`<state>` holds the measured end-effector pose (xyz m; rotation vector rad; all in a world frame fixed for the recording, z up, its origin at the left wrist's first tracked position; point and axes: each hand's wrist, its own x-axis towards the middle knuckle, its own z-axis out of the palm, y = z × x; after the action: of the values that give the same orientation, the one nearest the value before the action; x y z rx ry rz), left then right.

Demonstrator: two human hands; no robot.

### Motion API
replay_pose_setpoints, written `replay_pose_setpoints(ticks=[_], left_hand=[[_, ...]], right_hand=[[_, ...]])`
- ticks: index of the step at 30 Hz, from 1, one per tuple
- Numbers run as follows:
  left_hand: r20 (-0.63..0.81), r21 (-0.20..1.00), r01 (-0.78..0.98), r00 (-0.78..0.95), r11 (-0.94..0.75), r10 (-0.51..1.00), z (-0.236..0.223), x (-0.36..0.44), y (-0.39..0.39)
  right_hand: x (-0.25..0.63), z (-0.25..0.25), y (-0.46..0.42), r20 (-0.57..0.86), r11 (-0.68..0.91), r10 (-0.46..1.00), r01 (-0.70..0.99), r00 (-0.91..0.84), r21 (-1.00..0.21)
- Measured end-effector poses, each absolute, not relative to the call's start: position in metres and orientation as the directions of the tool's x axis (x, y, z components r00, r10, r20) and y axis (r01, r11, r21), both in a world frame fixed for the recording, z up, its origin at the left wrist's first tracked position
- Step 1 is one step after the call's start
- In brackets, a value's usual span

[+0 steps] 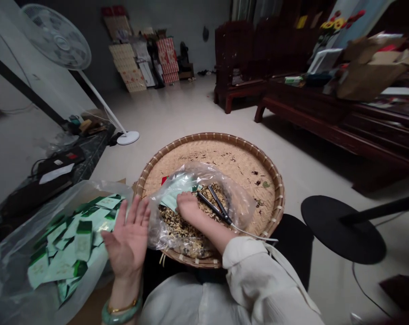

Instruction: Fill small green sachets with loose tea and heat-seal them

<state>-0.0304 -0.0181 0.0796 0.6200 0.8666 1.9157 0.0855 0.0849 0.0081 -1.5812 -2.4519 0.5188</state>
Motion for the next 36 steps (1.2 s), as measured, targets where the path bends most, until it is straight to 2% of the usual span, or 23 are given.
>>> replay_pose_setpoints(ticks=[6, 10, 12, 15, 16, 18, 21, 24, 27, 30, 36], left_hand=[[-0.018, 0.904, -0.422, -0.196, -0.068, 0.98, 0.057, -0.023, -0.02], [-0.191, 0.931, -0.337, -0.114, 0.142, 0.975, 0.044, -0.02, -0.016], [-0.283, 0.895, -0.397, -0.149, 0.204, 0.948, 0.036, -0.017, -0.014], [-0.372, 0.814, -0.543, -0.214, 0.207, 0.903, 0.029, -0.01, -0.01], [-0.385, 0.778, -0.595, -0.203, 0.199, 0.9, 0.029, -0.008, -0.008], [-0.397, 0.7, -0.689, -0.158, 0.187, 0.904, 0.03, -0.002, -0.006], [-0.414, 0.627, -0.76, -0.142, 0.168, 0.899, 0.035, 0.005, -0.004], [-0.401, 0.622, -0.767, -0.139, 0.157, 0.905, 0.037, 0.009, -0.003], [-0.364, 0.626, -0.764, -0.11, 0.155, 0.925, 0.034, 0.011, -0.004], [-0.341, 0.642, -0.752, -0.106, 0.149, 0.934, 0.031, 0.011, -0.004], [-0.309, 0.742, -0.656, -0.153, 0.137, 0.939, 0.031, 0.007, -0.002]], right_hand=[[0.088, 0.006, 0.085, -0.033, 0.348, 0.918, 0.844, -0.395, -0.408], [0.113, 0.014, 0.088, 0.0, 0.322, 0.928, 0.799, -0.373, -0.507], [0.127, 0.017, 0.085, 0.017, 0.311, 0.932, 0.772, -0.363, -0.554], [0.144, 0.018, 0.068, 0.083, 0.325, 0.933, 0.716, -0.351, -0.618], [0.149, 0.017, 0.06, 0.16, 0.368, 0.921, 0.661, -0.354, -0.654], [0.155, 0.014, 0.044, 0.34, 0.512, 0.856, 0.558, -0.388, -0.653], [0.159, 0.011, 0.025, 0.469, 0.62, 0.782, 0.436, -0.411, -0.652], [0.159, 0.011, 0.02, 0.425, 0.521, 0.847, 0.336, -0.32, -0.784], [0.157, 0.014, 0.024, 0.31, 0.364, 0.929, 0.352, -0.201, -0.863], [0.155, 0.017, 0.029, 0.269, 0.321, 0.946, 0.439, -0.179, -0.839], [0.151, 0.021, 0.032, 0.274, 0.36, 0.933, 0.56, -0.235, -0.746]])
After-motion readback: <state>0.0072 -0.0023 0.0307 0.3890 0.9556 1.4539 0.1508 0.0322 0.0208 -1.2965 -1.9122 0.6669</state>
